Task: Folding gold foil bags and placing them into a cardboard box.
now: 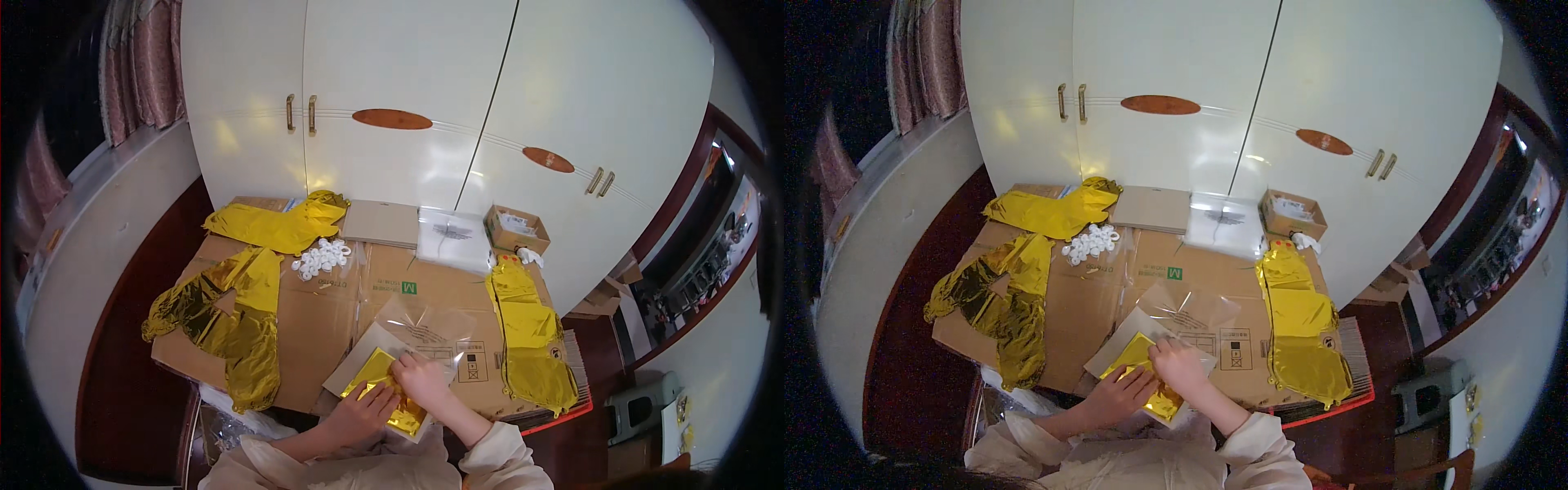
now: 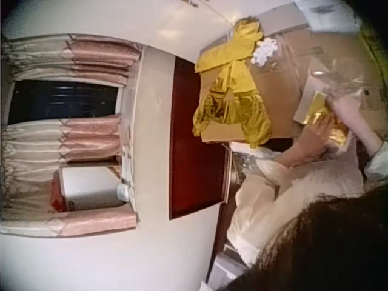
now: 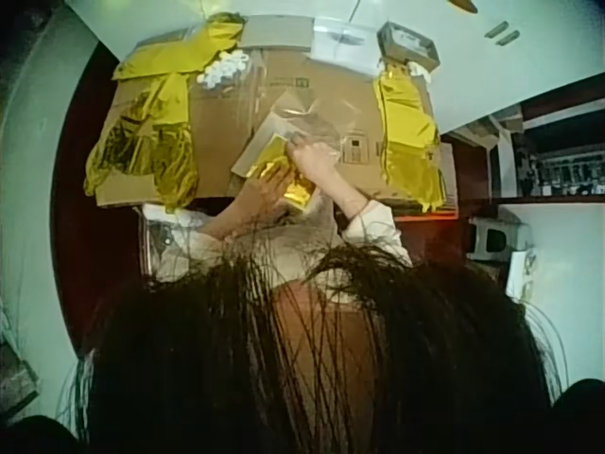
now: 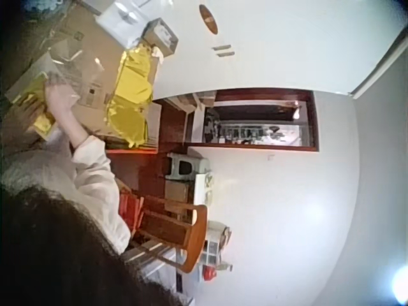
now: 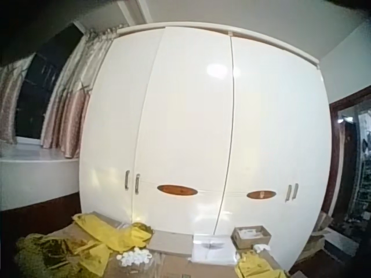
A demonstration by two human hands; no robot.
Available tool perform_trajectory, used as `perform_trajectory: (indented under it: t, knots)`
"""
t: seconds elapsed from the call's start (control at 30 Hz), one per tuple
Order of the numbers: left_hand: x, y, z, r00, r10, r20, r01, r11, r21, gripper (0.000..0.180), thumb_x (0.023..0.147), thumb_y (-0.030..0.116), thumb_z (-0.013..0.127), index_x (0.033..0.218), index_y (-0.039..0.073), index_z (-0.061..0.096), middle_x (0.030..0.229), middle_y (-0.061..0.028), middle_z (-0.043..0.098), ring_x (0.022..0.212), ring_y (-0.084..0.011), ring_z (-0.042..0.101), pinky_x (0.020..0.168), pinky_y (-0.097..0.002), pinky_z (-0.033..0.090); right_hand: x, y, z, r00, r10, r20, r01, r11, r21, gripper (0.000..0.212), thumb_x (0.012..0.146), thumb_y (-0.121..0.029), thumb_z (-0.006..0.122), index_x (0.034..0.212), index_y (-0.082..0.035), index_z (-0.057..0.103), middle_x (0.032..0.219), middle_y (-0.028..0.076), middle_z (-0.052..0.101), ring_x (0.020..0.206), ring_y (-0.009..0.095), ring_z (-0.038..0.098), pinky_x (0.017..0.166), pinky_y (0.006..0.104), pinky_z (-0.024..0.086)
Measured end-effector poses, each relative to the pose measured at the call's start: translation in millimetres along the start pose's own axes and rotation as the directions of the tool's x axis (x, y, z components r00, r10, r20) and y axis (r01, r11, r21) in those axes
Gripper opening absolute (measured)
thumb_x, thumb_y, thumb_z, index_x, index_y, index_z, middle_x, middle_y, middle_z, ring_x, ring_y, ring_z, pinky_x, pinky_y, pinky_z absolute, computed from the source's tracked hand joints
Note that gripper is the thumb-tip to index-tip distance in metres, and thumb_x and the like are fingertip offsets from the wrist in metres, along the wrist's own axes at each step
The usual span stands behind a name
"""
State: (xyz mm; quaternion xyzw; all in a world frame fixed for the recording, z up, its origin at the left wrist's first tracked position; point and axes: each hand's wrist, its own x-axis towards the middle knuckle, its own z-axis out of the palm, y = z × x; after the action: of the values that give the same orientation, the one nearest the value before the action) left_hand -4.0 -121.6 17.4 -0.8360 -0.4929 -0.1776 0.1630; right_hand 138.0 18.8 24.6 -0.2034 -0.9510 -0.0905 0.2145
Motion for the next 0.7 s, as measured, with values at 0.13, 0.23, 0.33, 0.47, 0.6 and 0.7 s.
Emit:
perform_trajectory:
  t: [0.13,0.23,0.33,0.47,0.6,0.7]
  knots:
    - [2.3,-1.1,2.8,1.0,0.006,-0.011,-0.006,1.0,0.008,0.039,0.083,0.021,0.056,0.117,0.002,0.061,0.117,-0.0148,0.063,0.109,-0.0274,0.062,0.092,-0.0479,0.05,-0.5,3.7,-4.1,0.999,0.039,0.032,-0.038,0.999,-0.026,0.007,0.073,-0.016,0.062,0.076,-0.012,0.059,0.077,0.002,0.057,0.074,0.018,0.063,0.055,0.0308,0.052]
    - [0.9,-1.4,-5.2,0.999,-0.037,-0.001,0.037,0.999,-0.02,0.039,0.084,0.02,0.056,0.118,0.002,0.061,0.117,-0.0155,0.063,0.11,-0.0284,0.062,0.092,-0.0483,0.049,-5.2,10.6,-16.5,0.995,0.073,0.075,-0.067,0.995,-0.079,0.004,0.075,-0.015,0.061,0.076,-0.011,0.06,0.08,0.002,0.059,0.077,0.017,0.064,0.057,0.0304,0.054]
    - [-2.2,-1.3,3.1,0.999,-0.041,0.007,0.041,0.999,-0.013,0.041,0.083,0.021,0.056,0.119,0.002,0.06,0.117,-0.0161,0.063,0.111,-0.0293,0.061,0.093,-0.0486,0.049,-15.4,11.7,-16.9,0.992,0.076,0.104,-0.063,0.99,-0.124,0.005,0.075,-0.015,0.061,0.077,-0.01,0.061,0.079,0.003,0.06,0.076,0.018,0.064,0.057,0.031,0.054]
    - [-0.1,1.7,8.5,0.999,-0.034,0.005,0.034,0.999,0.029,0.041,0.084,0.022,0.057,0.12,0.002,0.06,0.117,-0.0161,0.063,0.111,-0.0293,0.061,0.093,-0.0484,0.049,-18.8,5.6,-20.4,0.992,0.056,0.114,-0.044,0.993,-0.109,0.006,0.074,-0.015,0.061,0.077,-0.01,0.061,0.076,0.003,0.058,0.076,0.018,0.063,0.058,0.0316,0.054]
    - [8.0,-0.4,7.9,1.0,-0.028,0.004,0.027,0.998,0.048,0.039,0.085,0.022,0.056,0.119,0.003,0.06,0.117,-0.0151,0.063,0.111,-0.0281,0.062,0.092,-0.0477,0.05,-17.9,-1.6,-27.4,0.992,0.065,0.112,-0.057,0.996,-0.075,0.008,0.072,-0.016,0.063,0.076,-0.01,0.06,0.075,0.003,0.057,0.076,0.018,0.063,0.058,0.0315,0.054]
    - [13.3,-2.1,12.8,1.0,-0.015,-0.019,0.016,0.997,0.081,0.039,0.085,0.022,0.056,0.119,0.003,0.061,0.116,-0.014,0.064,0.111,-0.027,0.062,0.091,-0.0469,0.05,-16.5,-2.7,-33.5,0.989,0.059,0.135,-0.051,0.997,-0.058,0.008,0.072,-0.015,0.064,0.077,-0.01,0.061,0.077,0.003,0.06,0.076,0.019,0.064,0.057,0.031,0.055]
